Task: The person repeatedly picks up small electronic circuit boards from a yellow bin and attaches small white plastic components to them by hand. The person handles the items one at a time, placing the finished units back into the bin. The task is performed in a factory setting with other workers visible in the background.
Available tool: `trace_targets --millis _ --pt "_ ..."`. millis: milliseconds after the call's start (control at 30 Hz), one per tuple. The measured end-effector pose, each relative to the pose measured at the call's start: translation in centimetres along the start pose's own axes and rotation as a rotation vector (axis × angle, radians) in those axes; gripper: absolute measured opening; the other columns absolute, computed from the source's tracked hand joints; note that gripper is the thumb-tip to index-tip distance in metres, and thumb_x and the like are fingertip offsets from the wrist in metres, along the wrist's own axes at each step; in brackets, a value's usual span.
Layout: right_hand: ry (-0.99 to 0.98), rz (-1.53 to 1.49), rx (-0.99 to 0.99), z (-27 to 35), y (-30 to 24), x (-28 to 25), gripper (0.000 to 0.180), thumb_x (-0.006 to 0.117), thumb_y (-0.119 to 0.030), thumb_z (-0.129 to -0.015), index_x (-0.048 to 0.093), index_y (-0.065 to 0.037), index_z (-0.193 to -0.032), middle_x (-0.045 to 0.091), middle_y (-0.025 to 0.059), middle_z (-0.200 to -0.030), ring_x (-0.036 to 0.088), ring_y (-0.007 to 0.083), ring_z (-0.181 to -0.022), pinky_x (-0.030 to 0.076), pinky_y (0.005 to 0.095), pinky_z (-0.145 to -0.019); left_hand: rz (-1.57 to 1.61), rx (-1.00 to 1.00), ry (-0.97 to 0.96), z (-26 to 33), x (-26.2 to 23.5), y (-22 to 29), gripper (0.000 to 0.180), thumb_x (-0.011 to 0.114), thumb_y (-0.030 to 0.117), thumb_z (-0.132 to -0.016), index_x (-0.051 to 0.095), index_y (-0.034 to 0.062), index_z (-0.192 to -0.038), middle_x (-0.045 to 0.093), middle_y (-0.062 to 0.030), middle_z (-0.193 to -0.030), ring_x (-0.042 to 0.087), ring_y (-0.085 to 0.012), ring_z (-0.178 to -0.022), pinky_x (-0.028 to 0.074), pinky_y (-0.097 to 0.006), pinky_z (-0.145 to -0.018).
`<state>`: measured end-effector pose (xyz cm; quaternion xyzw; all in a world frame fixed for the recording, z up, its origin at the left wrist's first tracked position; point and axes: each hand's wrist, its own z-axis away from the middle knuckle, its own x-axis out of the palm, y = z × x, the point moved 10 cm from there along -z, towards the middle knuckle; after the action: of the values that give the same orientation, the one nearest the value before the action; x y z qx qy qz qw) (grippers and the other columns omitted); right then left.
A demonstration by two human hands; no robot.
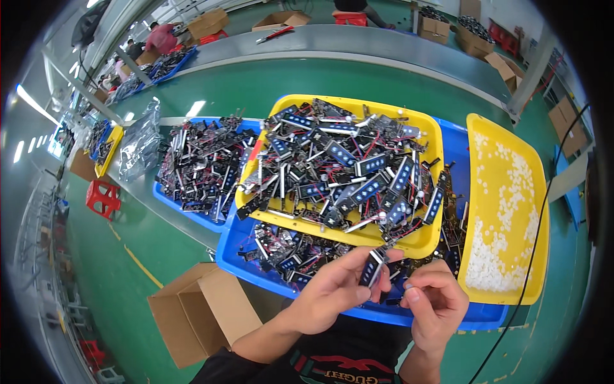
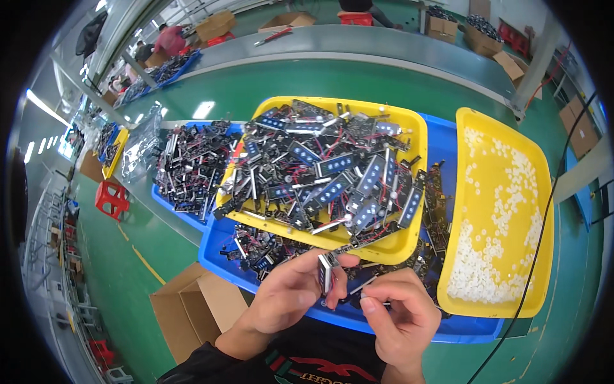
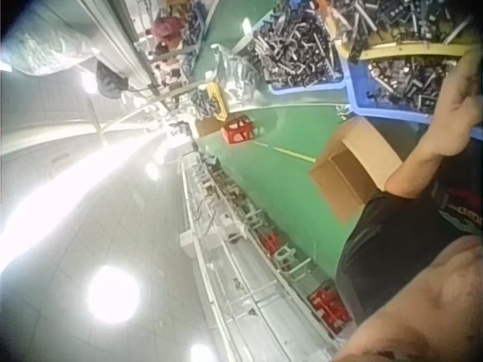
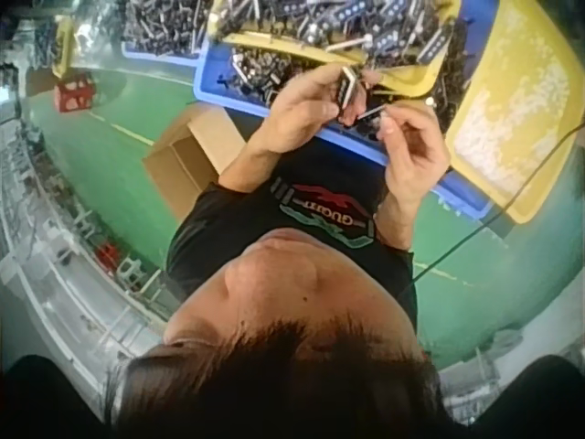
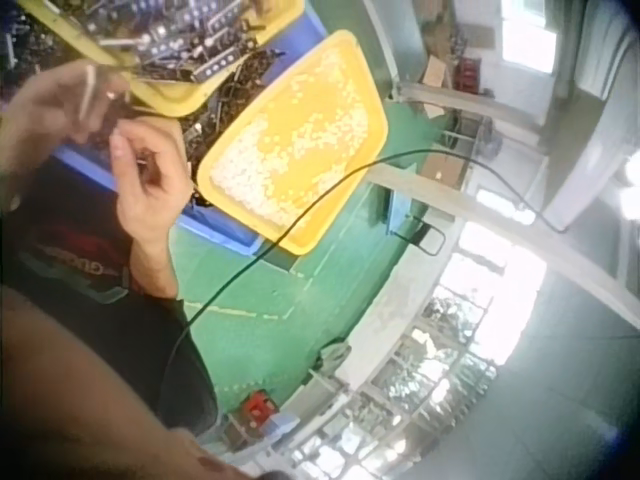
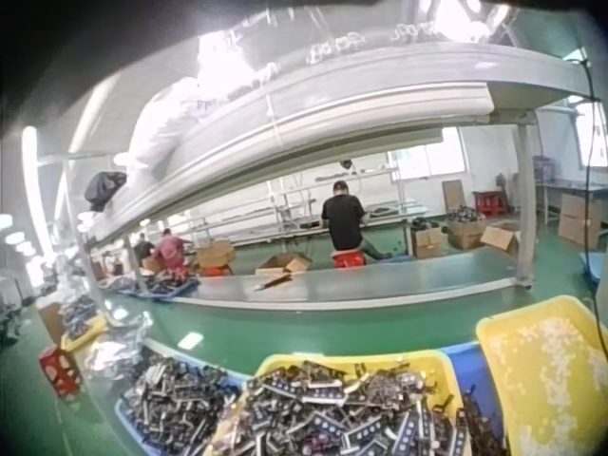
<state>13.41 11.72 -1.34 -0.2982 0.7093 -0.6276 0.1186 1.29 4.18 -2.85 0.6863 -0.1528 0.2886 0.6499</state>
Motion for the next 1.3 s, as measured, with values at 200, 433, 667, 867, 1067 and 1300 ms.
trace_targets --millis 200,433,667,867,1067,1300 --pt "0.003 -0.003 -0.005 0.1 -0.5 0.3 0.015 0.067 0.008 -0.078 0.064 0.006 -0.092 0.061 0.0157 -0.089 0.059 0.0189 -0.079 0.047 0.0279 -0.070 -0.067 0.013 0.064 0.7 0.0 1.0 0.056 0.061 -0.011 -0.085 0.043 -0.0057 -0.137 0.060 -0.0156 -0.104 0.057 -0.0179 -0.093 0.051 -0.031 -0.080" --pt "-0.042 -0.024 -0.021 0.4 -0.9 1.6 0.017 0.068 0.010 -0.075 0.064 0.006 -0.091 0.062 0.0165 -0.091 0.060 0.0192 -0.080 0.047 0.0280 -0.071 -0.040 0.123 0.170 0.8 -2.1 2.2 0.029 0.070 -0.008 -0.079 0.056 -0.0039 -0.105 0.064 -0.0170 -0.090 0.068 -0.0273 -0.080 0.057 -0.038 -0.074" --pt "-0.011 -0.196 -0.008 0.0 -0.3 1.4 0.016 0.066 0.012 -0.079 0.064 0.007 -0.094 0.062 0.0168 -0.093 0.060 0.0176 -0.082 0.047 0.0262 -0.069 0.099 0.270 0.313 -0.6 -3.5 2.0 0.031 0.070 -0.001 -0.082 0.055 0.0021 -0.108 0.065 -0.0137 -0.088 0.069 -0.0298 -0.079 0.057 -0.039 -0.071" --pt "-0.140 -0.094 -0.095 -0.7 -0.2 3.2 0.015 0.069 0.008 -0.081 0.067 0.003 -0.095 0.064 0.0104 -0.094 0.055 0.0069 -0.066 0.042 0.0201 -0.059 0.019 0.381 0.364 -0.1 -4.4 2.9 0.030 0.072 0.004 -0.083 0.055 0.0028 -0.107 0.063 -0.0102 -0.082 0.064 -0.0225 -0.073 0.055 -0.036 -0.067" --pt "-0.118 -0.089 -0.097 -0.6 0.3 3.7 0.016 0.069 0.006 -0.083 0.067 0.000 -0.098 0.060 0.0078 -0.093 0.053 0.0056 -0.065 0.040 0.0189 -0.056 -0.074 0.479 0.379 0.4 -3.6 3.2 0.029 0.071 -0.006 -0.080 0.053 -0.0006 -0.103 0.066 -0.0165 -0.082 0.067 -0.0251 -0.074 0.057 -0.037 -0.069" --pt "-0.084 -0.220 -0.061 -0.6 1.0 3.9 0.015 0.066 0.007 -0.086 0.065 0.003 -0.100 0.057 0.0090 -0.098 0.054 0.0059 -0.069 0.042 0.0196 -0.060 -0.057 0.551 0.292 0.8 -2.7 3.1 0.031 0.070 -0.010 -0.080 0.048 -0.0002 -0.100 0.066 -0.0199 -0.086 0.069 -0.0276 -0.079 0.059 -0.037 -0.073"
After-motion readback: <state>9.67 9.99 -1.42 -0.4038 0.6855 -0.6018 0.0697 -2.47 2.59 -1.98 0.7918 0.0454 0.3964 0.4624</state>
